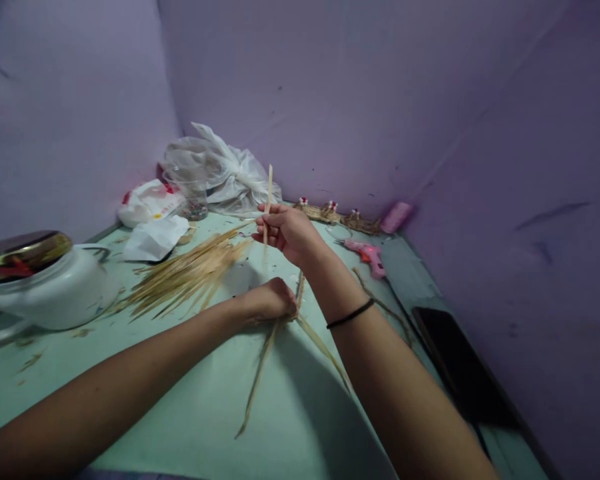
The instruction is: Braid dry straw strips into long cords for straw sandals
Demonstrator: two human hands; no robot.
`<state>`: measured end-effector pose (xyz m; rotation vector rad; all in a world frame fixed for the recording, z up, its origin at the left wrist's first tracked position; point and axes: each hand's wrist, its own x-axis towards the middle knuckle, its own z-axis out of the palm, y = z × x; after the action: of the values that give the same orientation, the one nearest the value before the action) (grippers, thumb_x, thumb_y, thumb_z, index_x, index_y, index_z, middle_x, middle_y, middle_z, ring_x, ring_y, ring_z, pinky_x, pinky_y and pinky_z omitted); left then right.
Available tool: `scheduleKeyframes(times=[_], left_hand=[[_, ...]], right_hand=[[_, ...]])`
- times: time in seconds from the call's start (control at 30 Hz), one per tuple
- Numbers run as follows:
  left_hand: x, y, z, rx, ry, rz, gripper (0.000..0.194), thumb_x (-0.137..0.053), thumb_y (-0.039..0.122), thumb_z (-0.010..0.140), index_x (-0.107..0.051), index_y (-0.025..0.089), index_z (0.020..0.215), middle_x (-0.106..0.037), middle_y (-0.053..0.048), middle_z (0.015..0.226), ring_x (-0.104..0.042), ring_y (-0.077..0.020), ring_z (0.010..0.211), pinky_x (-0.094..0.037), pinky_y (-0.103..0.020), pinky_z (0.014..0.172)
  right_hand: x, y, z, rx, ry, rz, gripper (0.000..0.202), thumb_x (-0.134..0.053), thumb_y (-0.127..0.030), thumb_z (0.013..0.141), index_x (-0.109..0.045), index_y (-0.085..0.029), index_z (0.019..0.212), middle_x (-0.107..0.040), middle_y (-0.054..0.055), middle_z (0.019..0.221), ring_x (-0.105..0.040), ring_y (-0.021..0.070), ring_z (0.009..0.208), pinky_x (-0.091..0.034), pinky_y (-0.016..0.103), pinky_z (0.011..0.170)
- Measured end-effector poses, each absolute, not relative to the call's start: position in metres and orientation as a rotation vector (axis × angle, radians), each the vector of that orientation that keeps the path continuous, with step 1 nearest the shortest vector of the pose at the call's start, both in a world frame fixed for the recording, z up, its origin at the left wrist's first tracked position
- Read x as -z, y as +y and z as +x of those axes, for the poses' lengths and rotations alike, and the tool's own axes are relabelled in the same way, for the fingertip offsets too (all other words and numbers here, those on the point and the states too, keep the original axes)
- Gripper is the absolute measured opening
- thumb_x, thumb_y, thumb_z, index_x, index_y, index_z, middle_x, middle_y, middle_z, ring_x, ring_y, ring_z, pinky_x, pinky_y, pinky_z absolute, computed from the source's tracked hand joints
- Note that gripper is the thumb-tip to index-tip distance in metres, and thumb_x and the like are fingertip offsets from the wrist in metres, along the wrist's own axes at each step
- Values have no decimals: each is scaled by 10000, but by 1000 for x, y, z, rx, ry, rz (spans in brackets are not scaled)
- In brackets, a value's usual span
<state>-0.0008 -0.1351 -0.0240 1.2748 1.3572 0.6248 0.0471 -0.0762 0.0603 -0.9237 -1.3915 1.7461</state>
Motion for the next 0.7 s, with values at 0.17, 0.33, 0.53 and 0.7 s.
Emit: scheduleKeyframes(times=[0.17, 0.33, 0.53, 0.7], left_hand=[[18, -138, -4, -554, 1330, 1281, 86, -536, 127, 498, -472, 137, 442, -345, 44, 351, -275, -62, 362, -170, -219, 363], [12, -144, -3, -555, 1304, 1278, 119, -488, 134, 512, -440, 142, 403, -259, 65, 316, -175, -36, 333, -98, -220, 359], [17, -141, -1, -517, 1294, 1274, 94, -501, 184, 534, -481, 139, 455, -278, 66, 343, -181, -38, 342, -90, -228, 382], [21, -139, -2, -524, 1269, 1295, 123, -494, 193, 542, -437, 148, 442, -272, 69, 351, -175, -33, 351, -76, -237, 406]], right_hand=[[-58, -104, 120, -1536, -1661, -1228, 248, -511, -105, 633, -580, -156, 865, -541, -34, 552, -454, 59, 392, -431, 205, 458], [-18, -124, 181, -1052, -2237, -1544, 158, -535, -176, 630, -659, -146, 724, -610, 24, 570, -505, 108, 481, -357, 212, 451], [-2, -128, 174, -506, -2291, -1608, 293, -513, -349, 736, -655, -188, 935, -659, 61, 827, -572, 163, 727, -385, 244, 616], [7, -130, 148, -264, -2368, -1541, 275, -437, -313, 803, -626, -248, 992, -641, 58, 924, -559, 171, 855, -366, 243, 670]])
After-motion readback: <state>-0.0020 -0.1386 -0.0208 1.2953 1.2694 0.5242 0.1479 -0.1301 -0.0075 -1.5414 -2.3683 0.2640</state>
